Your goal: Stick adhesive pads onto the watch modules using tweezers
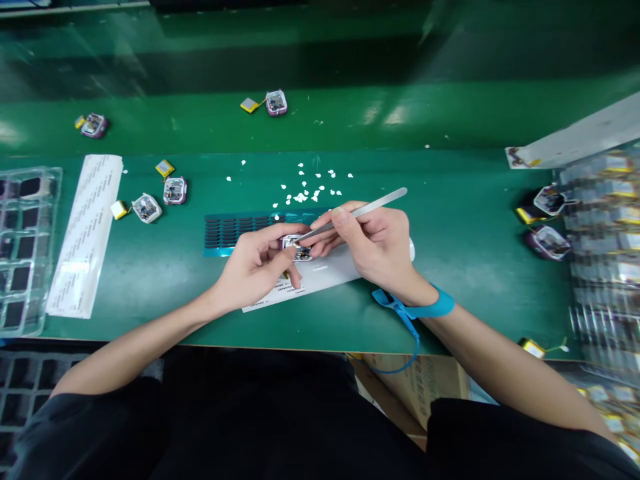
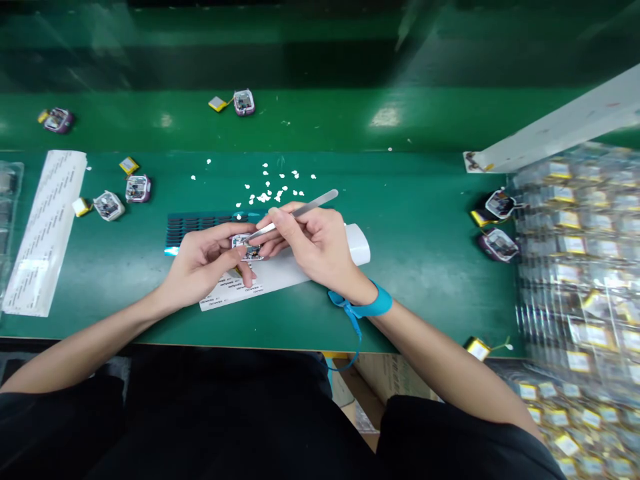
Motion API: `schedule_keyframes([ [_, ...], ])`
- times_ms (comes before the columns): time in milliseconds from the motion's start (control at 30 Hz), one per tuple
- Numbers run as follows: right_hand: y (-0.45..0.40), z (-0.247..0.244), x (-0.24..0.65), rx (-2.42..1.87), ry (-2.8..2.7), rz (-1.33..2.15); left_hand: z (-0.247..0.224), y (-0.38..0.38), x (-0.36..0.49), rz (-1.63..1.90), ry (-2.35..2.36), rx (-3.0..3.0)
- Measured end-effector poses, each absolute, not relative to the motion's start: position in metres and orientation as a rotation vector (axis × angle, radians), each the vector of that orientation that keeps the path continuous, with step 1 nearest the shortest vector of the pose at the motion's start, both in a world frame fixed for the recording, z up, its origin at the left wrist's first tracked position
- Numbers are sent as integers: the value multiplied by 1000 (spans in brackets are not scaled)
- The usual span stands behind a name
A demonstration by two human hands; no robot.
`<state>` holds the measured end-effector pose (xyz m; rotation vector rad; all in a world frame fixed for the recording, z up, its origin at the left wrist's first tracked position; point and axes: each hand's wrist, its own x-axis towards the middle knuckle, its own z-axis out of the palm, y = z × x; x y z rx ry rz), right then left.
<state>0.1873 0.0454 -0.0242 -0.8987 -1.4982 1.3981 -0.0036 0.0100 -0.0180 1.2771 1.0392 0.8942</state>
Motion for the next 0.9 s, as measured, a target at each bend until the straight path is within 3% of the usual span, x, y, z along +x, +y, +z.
schedule_keyframes([
  [267, 39, -33, 186, -824, -1467, 932, 6, 22, -24, 942, 1184, 1356],
  [400, 50, -31, 189, -976, -1507, 1025, 7, 30, -36, 971, 1291, 1426],
  [500, 56, -36, 192, -1029, -1648, 1124, 1, 33, -39, 859, 1357, 1604],
  [700, 55, -42, 192, -1081, -1835, 806, 0, 31, -36, 546, 1443, 1968],
  [900, 55, -37, 193, -1076, -1922, 778, 2, 32, -36, 407, 1247, 2192],
])
